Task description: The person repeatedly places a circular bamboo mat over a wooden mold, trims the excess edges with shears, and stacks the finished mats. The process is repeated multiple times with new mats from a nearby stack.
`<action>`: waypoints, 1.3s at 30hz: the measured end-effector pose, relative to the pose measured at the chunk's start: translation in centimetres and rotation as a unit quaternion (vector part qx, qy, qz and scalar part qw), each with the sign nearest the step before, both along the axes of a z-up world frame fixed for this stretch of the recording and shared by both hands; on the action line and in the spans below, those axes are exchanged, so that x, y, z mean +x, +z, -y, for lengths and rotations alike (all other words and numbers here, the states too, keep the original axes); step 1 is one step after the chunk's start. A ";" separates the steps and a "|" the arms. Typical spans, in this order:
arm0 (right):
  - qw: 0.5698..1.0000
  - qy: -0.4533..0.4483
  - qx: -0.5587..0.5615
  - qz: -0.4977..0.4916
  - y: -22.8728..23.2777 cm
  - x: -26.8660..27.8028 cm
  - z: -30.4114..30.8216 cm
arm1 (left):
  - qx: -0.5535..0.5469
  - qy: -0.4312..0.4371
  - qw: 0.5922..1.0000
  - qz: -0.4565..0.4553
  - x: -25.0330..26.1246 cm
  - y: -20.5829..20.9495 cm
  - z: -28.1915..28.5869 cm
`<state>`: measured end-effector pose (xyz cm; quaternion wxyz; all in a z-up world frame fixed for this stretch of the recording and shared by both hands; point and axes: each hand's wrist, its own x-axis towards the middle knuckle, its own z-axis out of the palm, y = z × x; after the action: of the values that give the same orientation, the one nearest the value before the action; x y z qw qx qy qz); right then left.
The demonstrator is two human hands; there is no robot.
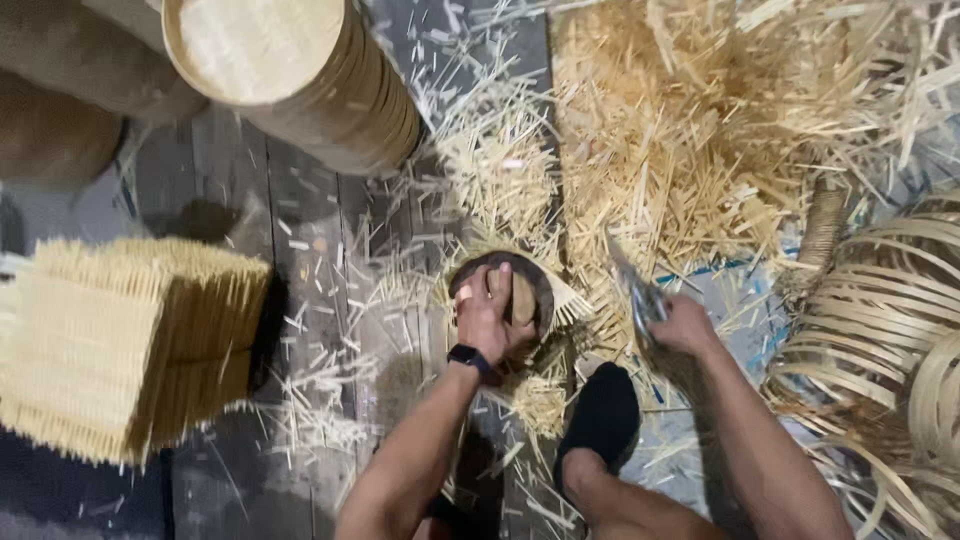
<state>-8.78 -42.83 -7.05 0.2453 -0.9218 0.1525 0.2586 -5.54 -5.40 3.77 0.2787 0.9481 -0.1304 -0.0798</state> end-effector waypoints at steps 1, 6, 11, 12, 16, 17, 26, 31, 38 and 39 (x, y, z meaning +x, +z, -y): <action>1.000 0.008 0.022 -0.001 0.8 -0.5 -0.4 | 0.018 -0.032 0.999 0.015 0.5 0.7 -0.2; 0.998 0.058 -0.028 0.013 7.1 -2.3 -4.7 | 0.096 0.059 0.992 -0.048 -0.8 3.8 0.9; 0.972 0.192 -0.099 0.094 9.5 0.2 -9.9 | -0.272 0.357 0.862 -0.236 -1.8 3.0 4.7; 0.971 0.187 -0.117 0.095 9.4 0.7 -10.5 | -0.174 0.288 0.928 -0.160 -2.1 2.4 4.7; 0.973 0.189 -0.130 0.032 8.9 2.3 -9.7 | 0.024 0.104 0.994 0.010 -2.7 -0.3 3.3; 0.973 0.196 -0.119 -0.002 8.9 2.7 -9.1 | 0.020 0.094 0.995 0.015 -2.7 -0.9 2.9; 0.959 0.228 -0.169 0.017 10.4 4.4 -8.9 | 0.000 -0.043 0.998 -0.051 -1.1 -0.8 1.0; 0.964 0.231 -0.128 0.030 10.4 4.6 -8.4 | 0.016 -0.115 0.993 -0.038 -0.3 -0.2 0.1; 0.950 0.262 -0.171 0.007 6.5 4.2 -7.4 | 0.326 -0.206 0.886 0.255 -0.4 0.0 0.6; 0.949 0.262 -0.174 0.032 6.2 4.3 -7.0 | 0.240 -0.137 0.950 0.145 -0.6 0.3 1.1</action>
<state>-4.47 -35.80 -0.82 0.0091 -0.9654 -0.0593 0.2537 -6.18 -6.46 4.03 0.0077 0.9615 -0.2746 -0.0081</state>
